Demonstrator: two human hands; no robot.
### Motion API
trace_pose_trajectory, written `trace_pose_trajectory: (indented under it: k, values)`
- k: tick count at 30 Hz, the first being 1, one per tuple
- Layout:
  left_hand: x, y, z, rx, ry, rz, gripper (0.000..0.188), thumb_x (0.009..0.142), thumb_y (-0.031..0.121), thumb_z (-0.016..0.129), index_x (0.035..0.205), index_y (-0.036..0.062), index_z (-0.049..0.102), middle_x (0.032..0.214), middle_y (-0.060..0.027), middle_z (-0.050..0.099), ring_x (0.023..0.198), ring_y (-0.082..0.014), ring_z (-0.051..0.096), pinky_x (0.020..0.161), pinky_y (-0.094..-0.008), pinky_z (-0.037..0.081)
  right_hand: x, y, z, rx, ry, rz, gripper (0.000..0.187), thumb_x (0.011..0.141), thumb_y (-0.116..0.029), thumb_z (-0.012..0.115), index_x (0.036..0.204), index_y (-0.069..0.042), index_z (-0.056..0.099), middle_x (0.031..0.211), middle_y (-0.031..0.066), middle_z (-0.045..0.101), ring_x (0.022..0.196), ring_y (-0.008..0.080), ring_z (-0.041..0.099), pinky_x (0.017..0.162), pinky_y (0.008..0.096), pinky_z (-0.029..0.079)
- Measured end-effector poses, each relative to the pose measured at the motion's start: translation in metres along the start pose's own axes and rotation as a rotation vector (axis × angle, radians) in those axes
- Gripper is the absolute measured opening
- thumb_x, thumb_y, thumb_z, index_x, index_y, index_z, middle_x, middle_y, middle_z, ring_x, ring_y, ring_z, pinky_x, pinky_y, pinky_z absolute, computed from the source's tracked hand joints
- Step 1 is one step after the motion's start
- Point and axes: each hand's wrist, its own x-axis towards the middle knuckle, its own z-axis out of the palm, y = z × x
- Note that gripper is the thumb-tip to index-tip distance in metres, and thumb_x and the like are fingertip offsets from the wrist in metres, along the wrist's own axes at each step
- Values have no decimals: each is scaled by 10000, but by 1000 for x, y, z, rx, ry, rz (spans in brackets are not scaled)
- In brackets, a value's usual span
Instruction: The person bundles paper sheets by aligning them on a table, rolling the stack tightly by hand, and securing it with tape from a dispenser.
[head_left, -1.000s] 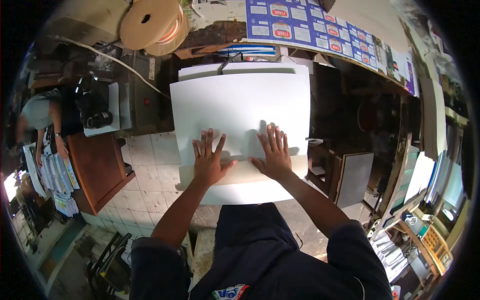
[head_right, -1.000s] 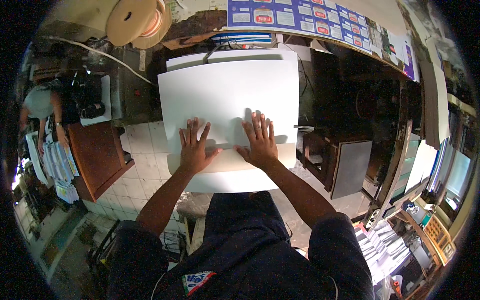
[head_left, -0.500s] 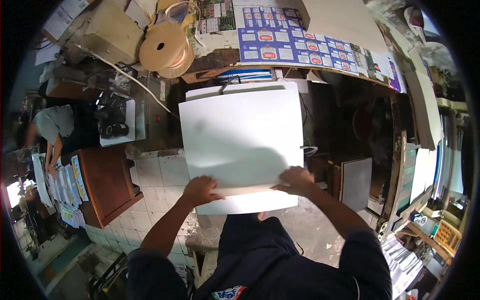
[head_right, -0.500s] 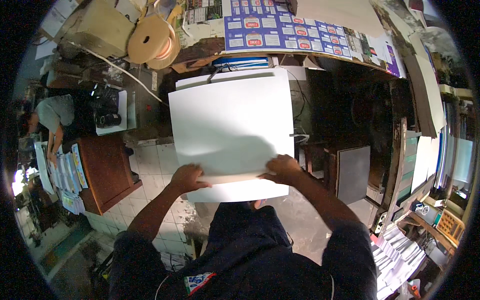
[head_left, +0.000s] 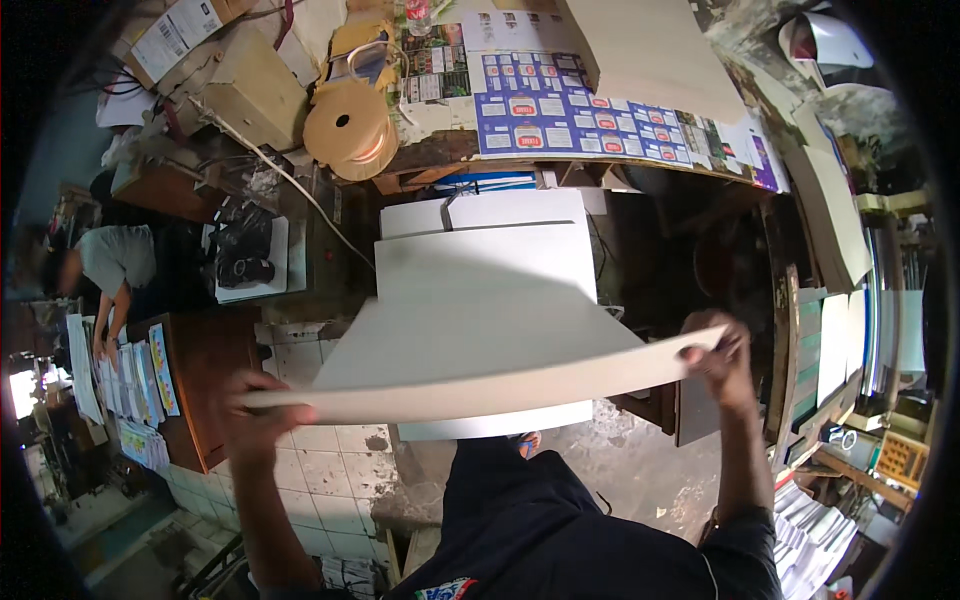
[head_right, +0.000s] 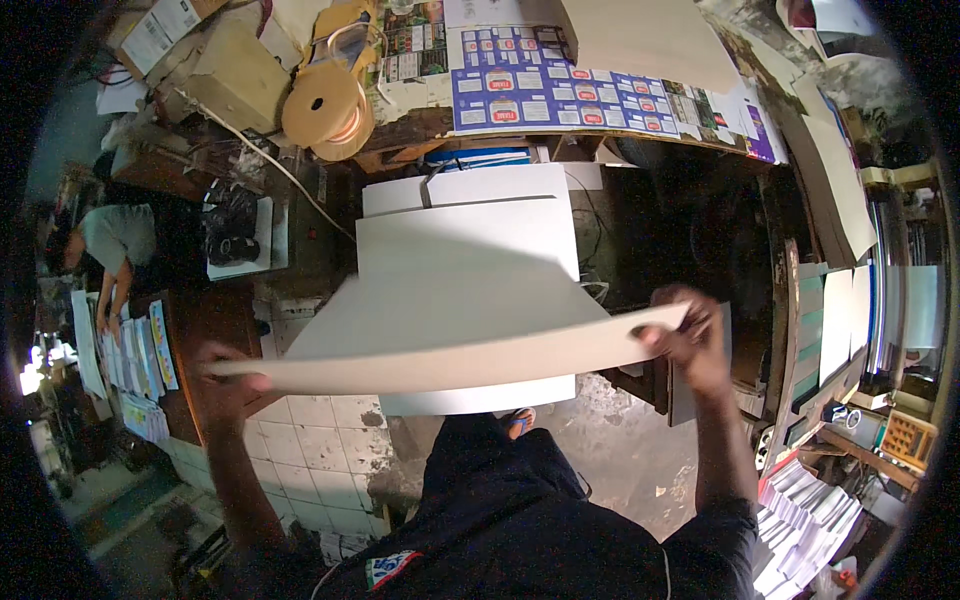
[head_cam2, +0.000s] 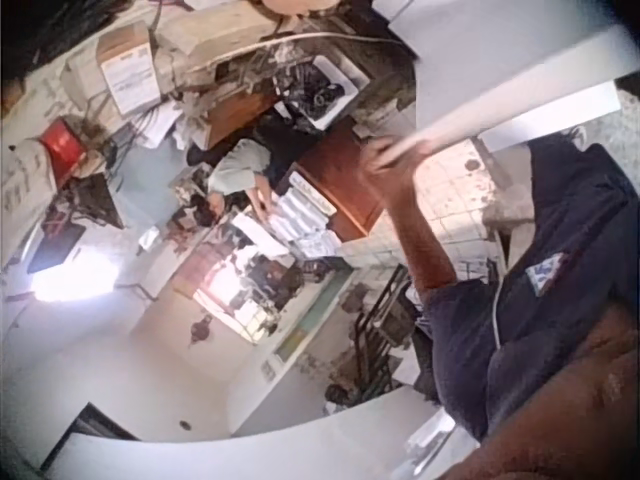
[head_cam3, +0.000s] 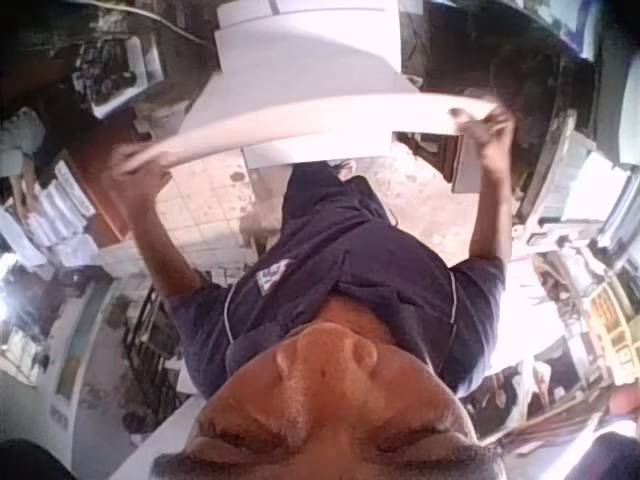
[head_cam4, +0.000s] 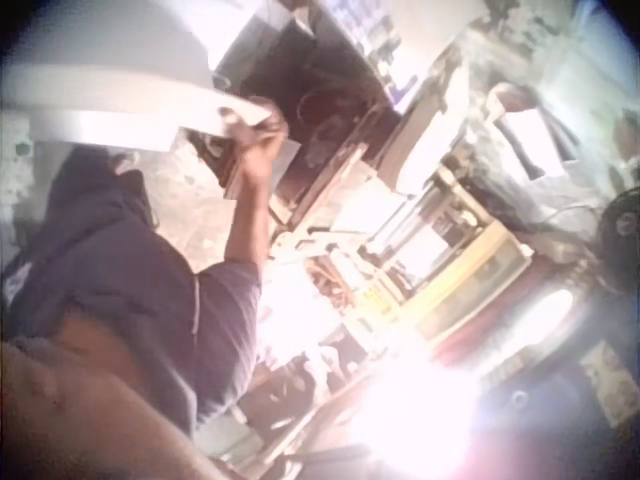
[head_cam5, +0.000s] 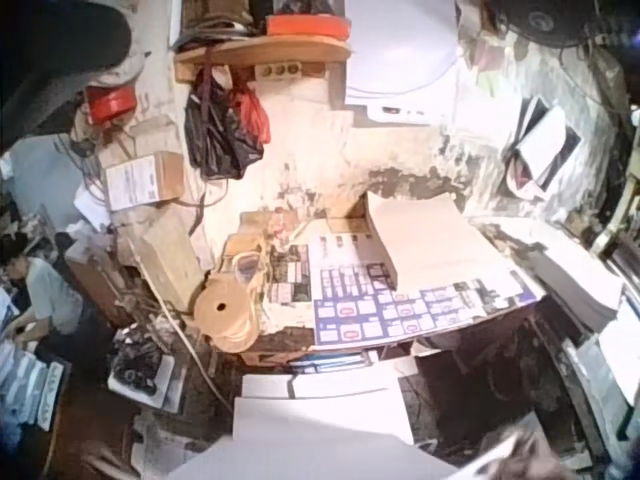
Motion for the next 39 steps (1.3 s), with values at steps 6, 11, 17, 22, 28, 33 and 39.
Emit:
trace_pose_trajectory:
  k: [6,11,17,22,28,33,39]
  values:
    - [119,-14,44,7,-171,-165,343,885,278,630,1011,-36,689,918,-107,689,849,-189,641,819,-309,499,124,9,35,27,42,272,498,834,-353,754,1107,53,660,968,117,696,858,192,663,783,308,513]
    - [225,-186,92,-347,-345,-541,382,858,241,740,1142,-3,666,1009,-79,691,874,-188,665,753,-358,535,203,176,42,428,-96,565,589,814,-272,796,1281,12,576,1214,133,645,1098,233,628,948,390,505]
    - [254,-197,113,-302,-572,-693,403,804,146,794,1150,-13,663,1082,-88,696,899,-195,678,791,-342,532,230,219,38,302,-285,807,661,786,-271,823,1309,25,545,1236,156,627,1139,261,601,999,406,473]
    - [263,-236,133,100,-436,-349,322,846,194,764,1078,-17,693,972,-64,717,867,-154,661,772,-301,520,245,278,44,-113,-174,686,689,806,-270,820,1338,35,506,1239,171,623,1124,279,603,990,381,484]
    - [203,-213,151,463,-193,92,315,911,137,651,1181,-23,639,1112,-202,674,1098,-306,634,939,-375,488,213,203,96,-323,-353,412,584,984,-178,587,1466,33,333,1303,195,594,1232,305,560,1056,381,440]
    - [171,-204,181,786,-260,484,683,816,42,657,1426,-63,368,1447,-278,425,1370,-436,390,1117,-494,347,175,194,133,-884,-410,-19,888,821,-155,647,1522,43,138,1585,259,167,1486,386,159,1206,467,194]
    - [186,-237,180,900,-279,474,1075,570,74,826,1472,-61,257,1520,-280,315,1433,-450,271,1178,-506,256,179,222,139,-1050,-366,-45,986,719,-106,690,1511,63,128,1580,290,136,1497,396,112,1217,499,117]
